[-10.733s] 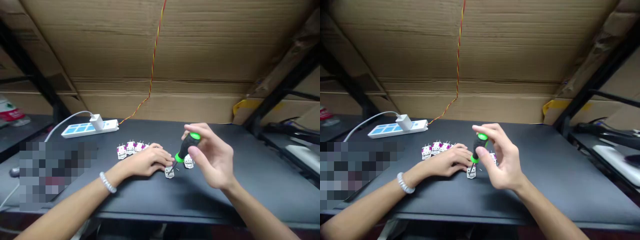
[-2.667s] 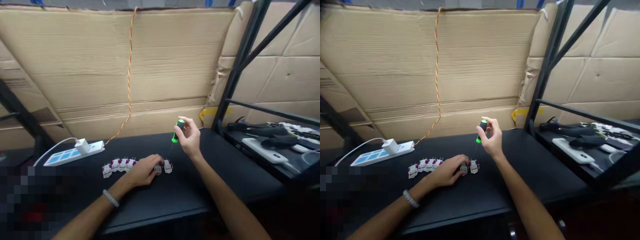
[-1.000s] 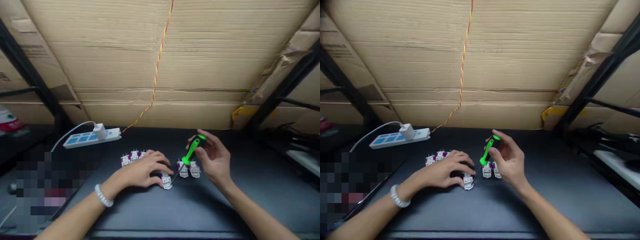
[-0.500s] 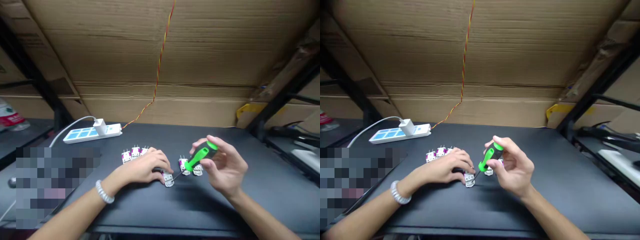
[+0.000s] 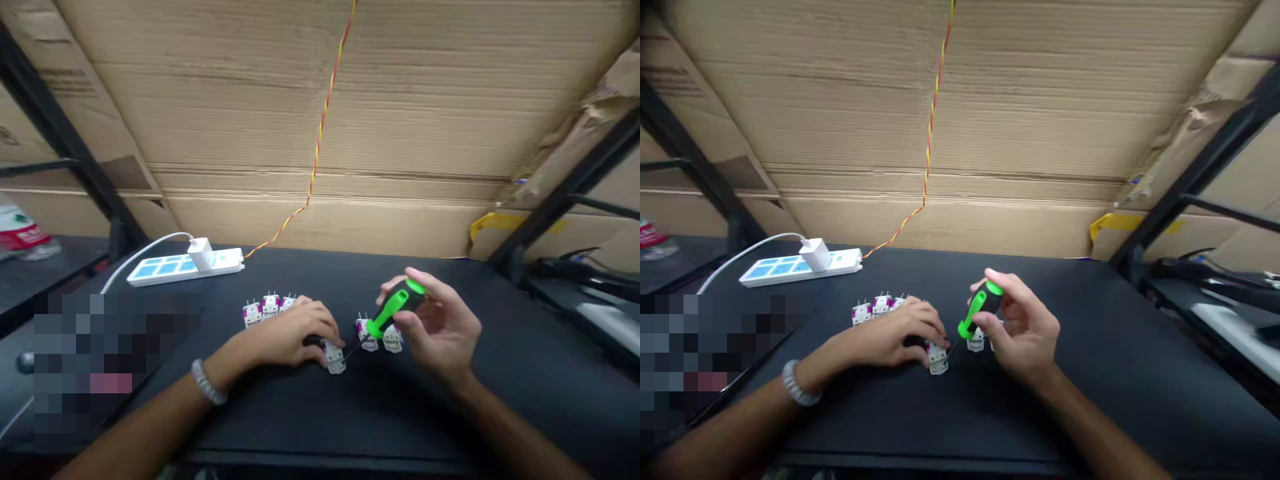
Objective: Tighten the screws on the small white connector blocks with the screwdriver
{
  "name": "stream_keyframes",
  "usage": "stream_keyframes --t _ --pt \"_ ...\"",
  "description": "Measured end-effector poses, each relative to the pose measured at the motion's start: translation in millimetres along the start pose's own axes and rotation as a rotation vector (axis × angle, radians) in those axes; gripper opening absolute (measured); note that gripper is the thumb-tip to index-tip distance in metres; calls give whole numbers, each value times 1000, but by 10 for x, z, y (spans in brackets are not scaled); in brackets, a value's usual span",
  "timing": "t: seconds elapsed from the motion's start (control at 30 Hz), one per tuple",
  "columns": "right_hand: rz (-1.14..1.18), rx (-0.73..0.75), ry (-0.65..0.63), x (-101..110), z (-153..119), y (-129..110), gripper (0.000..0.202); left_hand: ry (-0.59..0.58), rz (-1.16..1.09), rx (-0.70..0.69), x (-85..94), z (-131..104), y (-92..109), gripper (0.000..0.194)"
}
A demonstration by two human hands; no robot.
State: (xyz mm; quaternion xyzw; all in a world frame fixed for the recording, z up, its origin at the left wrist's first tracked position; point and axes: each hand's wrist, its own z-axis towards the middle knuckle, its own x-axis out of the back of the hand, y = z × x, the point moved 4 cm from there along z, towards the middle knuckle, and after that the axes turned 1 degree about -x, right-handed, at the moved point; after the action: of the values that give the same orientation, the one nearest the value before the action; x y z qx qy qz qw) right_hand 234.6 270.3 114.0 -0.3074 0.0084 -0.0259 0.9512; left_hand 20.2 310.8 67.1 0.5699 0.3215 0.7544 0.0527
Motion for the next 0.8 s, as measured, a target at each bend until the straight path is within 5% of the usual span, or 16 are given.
stream_keyframes --t 0.63,0.8 --pt "-259 103 -23 -123 66 -146 45 -1 17 -23 -11 23 -1 27" --pt "-167 13 -194 -221 115 -241 34 0 -1 -21 -5 30 -7 24"
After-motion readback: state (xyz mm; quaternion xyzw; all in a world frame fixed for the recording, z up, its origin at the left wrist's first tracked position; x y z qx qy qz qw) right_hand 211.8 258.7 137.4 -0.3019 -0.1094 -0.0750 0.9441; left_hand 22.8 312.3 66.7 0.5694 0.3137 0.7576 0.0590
